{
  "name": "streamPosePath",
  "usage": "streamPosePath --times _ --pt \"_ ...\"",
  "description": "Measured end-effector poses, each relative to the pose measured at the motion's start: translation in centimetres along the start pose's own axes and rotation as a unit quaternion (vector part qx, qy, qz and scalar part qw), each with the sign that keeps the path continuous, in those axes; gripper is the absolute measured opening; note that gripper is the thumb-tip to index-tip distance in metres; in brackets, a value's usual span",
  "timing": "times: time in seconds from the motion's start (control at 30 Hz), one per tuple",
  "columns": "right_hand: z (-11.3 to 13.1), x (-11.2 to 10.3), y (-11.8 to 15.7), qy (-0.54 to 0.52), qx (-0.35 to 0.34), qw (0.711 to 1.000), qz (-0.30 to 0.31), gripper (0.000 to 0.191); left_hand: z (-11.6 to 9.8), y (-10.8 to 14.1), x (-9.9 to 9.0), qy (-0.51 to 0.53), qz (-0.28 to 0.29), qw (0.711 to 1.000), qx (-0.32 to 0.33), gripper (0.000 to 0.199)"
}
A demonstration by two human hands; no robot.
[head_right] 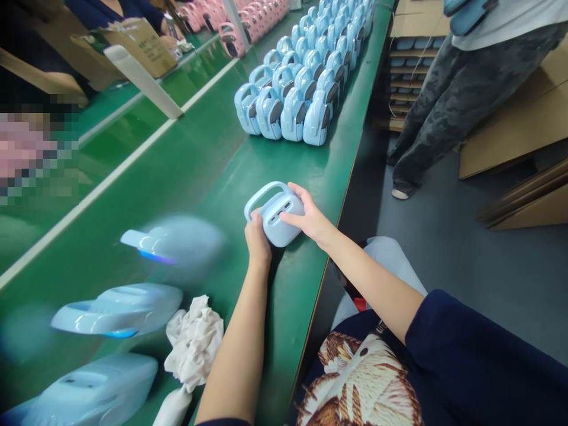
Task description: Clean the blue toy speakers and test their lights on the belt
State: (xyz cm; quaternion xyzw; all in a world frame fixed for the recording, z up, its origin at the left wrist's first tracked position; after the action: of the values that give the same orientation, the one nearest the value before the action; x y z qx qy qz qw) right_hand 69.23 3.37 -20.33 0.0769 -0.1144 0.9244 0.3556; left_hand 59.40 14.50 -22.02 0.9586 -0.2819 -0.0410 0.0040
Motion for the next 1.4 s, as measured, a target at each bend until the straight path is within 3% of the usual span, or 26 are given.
streamPosePath --times 0.57,0.73,0.83,0.97,1.4 --pt "0.2 0.8 0.0 0.000 0.022 0.997 -0.073 0.072 -0.5 0.5 -0.2 -0.022 0.008 0.999 0.026 0.050" --pt "-0.8 -0.1 1.1 -0.012 -0.025 0.998 -0.053 0.064 -0.6 0.9 0.0 -0.020 0.053 0.991 0.120 0.050" --pt "-1.8 -0.5 1.9 -0.015 -0.062 0.994 -0.090 0.050 -1.1 1.4 0.2 -0.047 0.079 0.976 0.199 0.048" --pt "-2.4 -0.5 2.5 -0.008 -0.115 0.986 -0.123 0.043 -1.8 1.8 0.2 -0.058 0.093 0.962 0.251 0.034" --pt "-2.4 -0.6 2.6 0.043 -0.100 0.985 -0.134 0.047 -2.5 1.9 0.2 -0.068 0.115 0.965 0.224 0.032"
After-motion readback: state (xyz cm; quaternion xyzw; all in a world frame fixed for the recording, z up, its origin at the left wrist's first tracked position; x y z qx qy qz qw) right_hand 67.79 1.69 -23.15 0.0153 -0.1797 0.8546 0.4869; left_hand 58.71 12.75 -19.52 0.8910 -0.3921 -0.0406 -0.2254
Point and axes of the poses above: each hand's wrist, its own y-axis away from the middle knuckle, its own x-axis out of the palm, z = x × y, the point moved 3 cm from there along -y, towards the middle knuckle, and after that the axes turned 8 degrees about -x, right-handed, at the moved point
